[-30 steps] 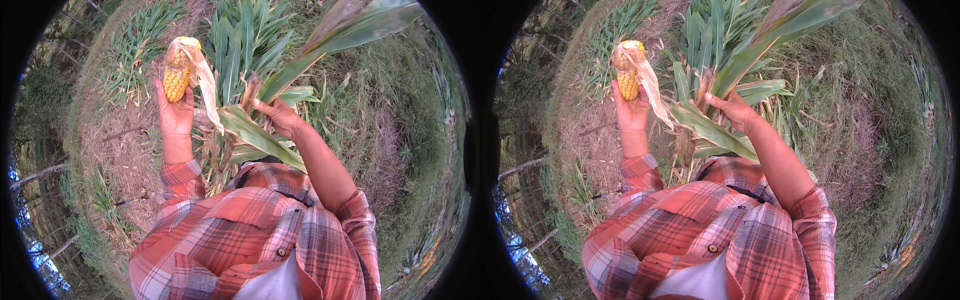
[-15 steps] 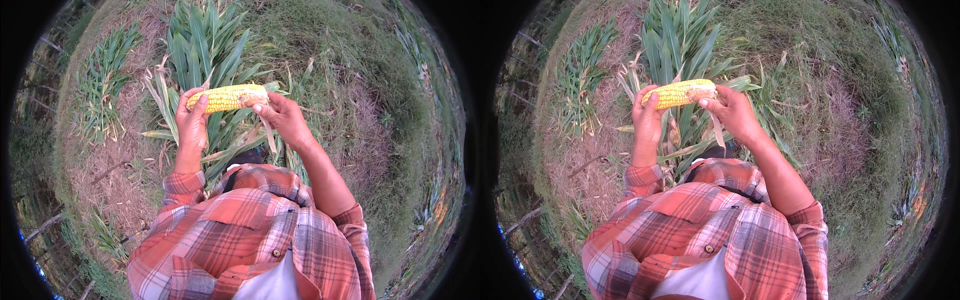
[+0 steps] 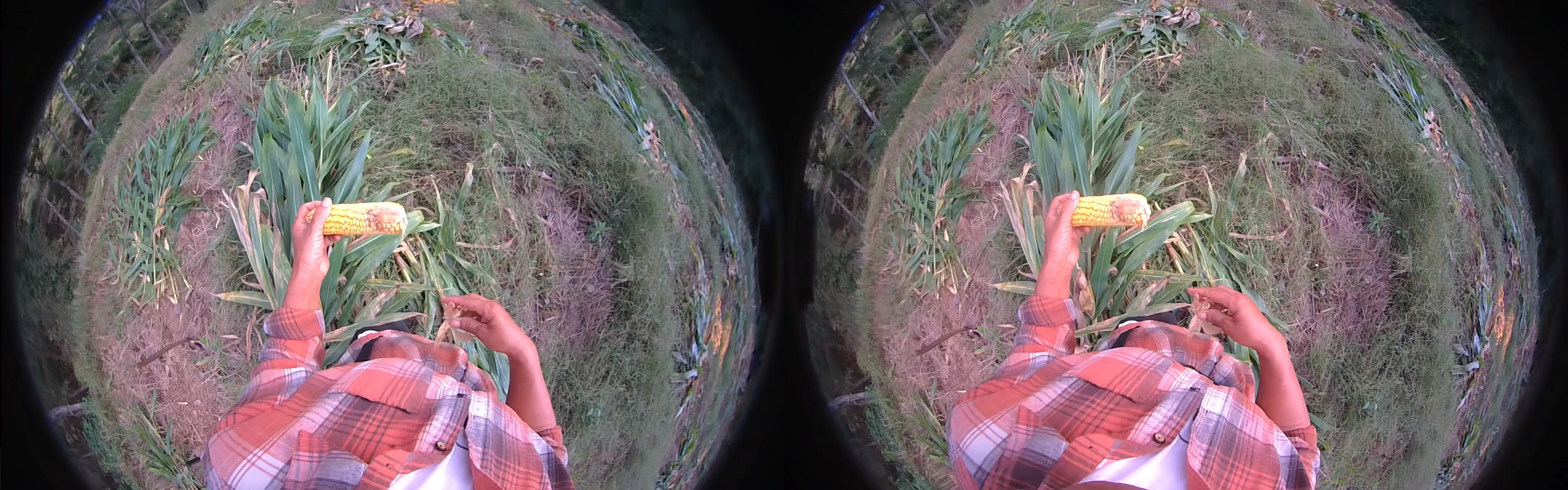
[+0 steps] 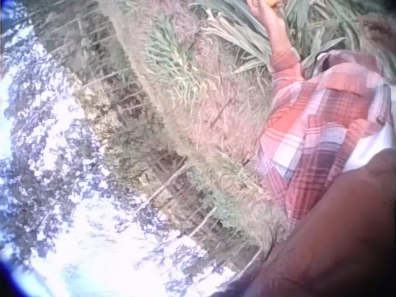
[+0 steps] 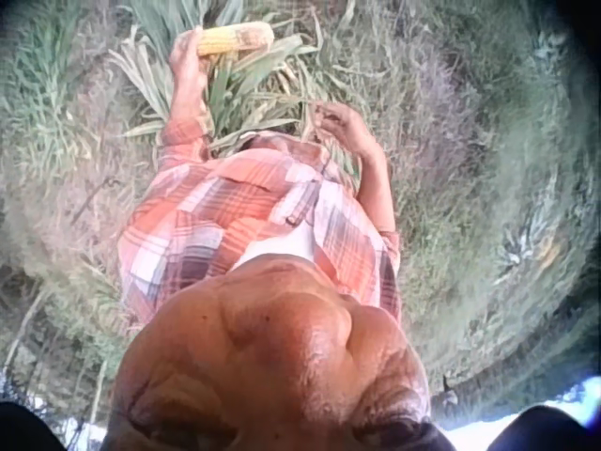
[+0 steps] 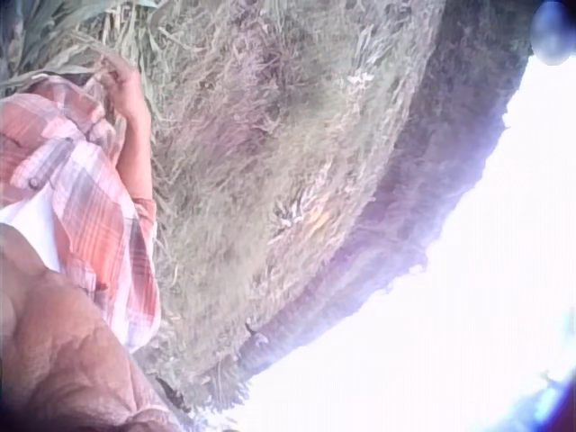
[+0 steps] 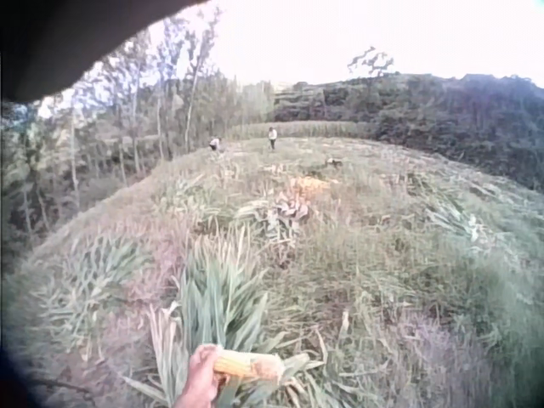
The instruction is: The person repeatedly picks corn cobs from the ground, removes the husks by hand, and places the shucked cobs into a pile. The task continues in a repetitive cycle throughout the clip.
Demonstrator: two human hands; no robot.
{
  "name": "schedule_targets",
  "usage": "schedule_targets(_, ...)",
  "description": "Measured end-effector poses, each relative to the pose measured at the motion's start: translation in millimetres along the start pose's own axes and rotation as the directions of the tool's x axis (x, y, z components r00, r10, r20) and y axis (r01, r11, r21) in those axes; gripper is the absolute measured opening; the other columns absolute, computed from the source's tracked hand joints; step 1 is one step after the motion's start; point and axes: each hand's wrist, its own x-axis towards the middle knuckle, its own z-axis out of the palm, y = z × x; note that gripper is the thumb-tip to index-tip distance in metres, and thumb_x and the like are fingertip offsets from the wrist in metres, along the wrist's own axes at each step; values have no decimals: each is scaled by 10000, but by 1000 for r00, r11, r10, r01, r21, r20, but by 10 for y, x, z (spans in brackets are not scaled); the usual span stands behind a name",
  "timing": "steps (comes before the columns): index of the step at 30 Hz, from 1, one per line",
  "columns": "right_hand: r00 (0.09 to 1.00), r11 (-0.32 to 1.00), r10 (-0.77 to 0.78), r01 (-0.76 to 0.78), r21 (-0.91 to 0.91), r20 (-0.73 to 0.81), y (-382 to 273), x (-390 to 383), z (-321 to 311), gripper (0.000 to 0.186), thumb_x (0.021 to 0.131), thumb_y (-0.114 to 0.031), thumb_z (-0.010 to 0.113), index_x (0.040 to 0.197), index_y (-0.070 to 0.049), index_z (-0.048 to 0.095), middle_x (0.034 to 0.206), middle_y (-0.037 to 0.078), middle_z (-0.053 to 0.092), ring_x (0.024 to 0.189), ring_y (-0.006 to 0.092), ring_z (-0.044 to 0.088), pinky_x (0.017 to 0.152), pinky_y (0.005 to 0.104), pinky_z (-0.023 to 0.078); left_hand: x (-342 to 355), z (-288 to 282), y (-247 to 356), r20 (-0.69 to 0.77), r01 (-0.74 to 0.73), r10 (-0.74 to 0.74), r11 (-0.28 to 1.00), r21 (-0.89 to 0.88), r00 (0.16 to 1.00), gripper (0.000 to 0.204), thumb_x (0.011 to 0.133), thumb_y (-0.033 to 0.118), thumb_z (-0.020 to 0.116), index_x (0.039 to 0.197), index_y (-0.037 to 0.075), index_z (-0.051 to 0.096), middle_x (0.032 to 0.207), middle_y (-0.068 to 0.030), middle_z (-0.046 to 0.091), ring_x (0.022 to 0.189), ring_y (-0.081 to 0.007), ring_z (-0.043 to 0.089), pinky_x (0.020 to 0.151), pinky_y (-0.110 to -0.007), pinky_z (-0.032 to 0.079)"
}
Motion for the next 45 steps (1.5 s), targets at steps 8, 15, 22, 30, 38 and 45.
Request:
schedule_targets(8, 945, 956, -203, 134, -260, -257, -197, 99, 16, 784, 732, -348, 746, 1353, -56, 370, 1353, 194, 412, 1243, 342, 413, 1020, 406, 342, -574, 816, -460, 597, -433, 98, 782, 449, 796, 277, 772, 188, 735, 915, 56, 538, 806, 13, 540, 728, -61, 504, 644, -224, 434)
schedule_targets(15, 760, 554, 386, 262, 790, -523, 999, -389, 192, 537, 862, -244, 598, 1311, -93, 346, 1154, 137, 519, 928, 273, 591, 736, 370, 520, -840, 1212, -914, 716, -165, -167, 915, 369, 678, 767, 815, 474, 643, 1346, 49, 290, 1152, -160, 492, 1046, -230, 531, 873, -346, 454)
schedule_targets(22, 308, -294, 937, 433, 853, 167, 3547, -2015, 1406, 443, 927, -461, 402, 1221, -135, 460, 1026, 123, 573, 894, 238, 572, 736, 370, 493, -663, 561, -1114, 592, 184, -565, 794, 580, 574, 326, 867, 238, 622, 1120, 59, 521, 939, -27, 593, 885, -110, 552, 780, -266, 451)
schedule_targets(30, 756, 136, 152, 622, 771, -636, 908, 383, -848, 846, 824, -583, 474, 1438, -101, 146, 1446, 176, 256, 1277, 332, 364, 1061, 442, 325, -541, 402, -1093, 500, 274, -606, 763, 585, 619, 309, 863, 272, 631, 1075, 69, 531, 951, -31, 601, 870, -117, 556, 757, -269, 456)
schedule_targets(38, 761, 606, -489, 648, 461, -426, -1430, 973, -898, 435, 921, -262, 544, 1279, -25, 470, 1214, 137, 559, 1009, 209, 601, 868, 323, 482, -356, 337, -1179, 495, 292, -539, 820, 492, 682, 284, 872, 251, 617, 1068, 59, 542, 933, -43, 613, 829, -110, 570, 732, -239, 459)
schedule_targets(45, 427, 540, 784, -110, 835, -450, 2459, -188, 322, 253, 808, -31, 607, 1059, -63, 595, 754, 13, 634, 484, 50, 478, 405, 183, 330, -298, 412, -1343, 434, 369, -694, 693, 620, 574, 309, 884, 251, 601, 1106, 50, 527, 1005, -81, 624, 891, -141, 592, 791, -275, 471)
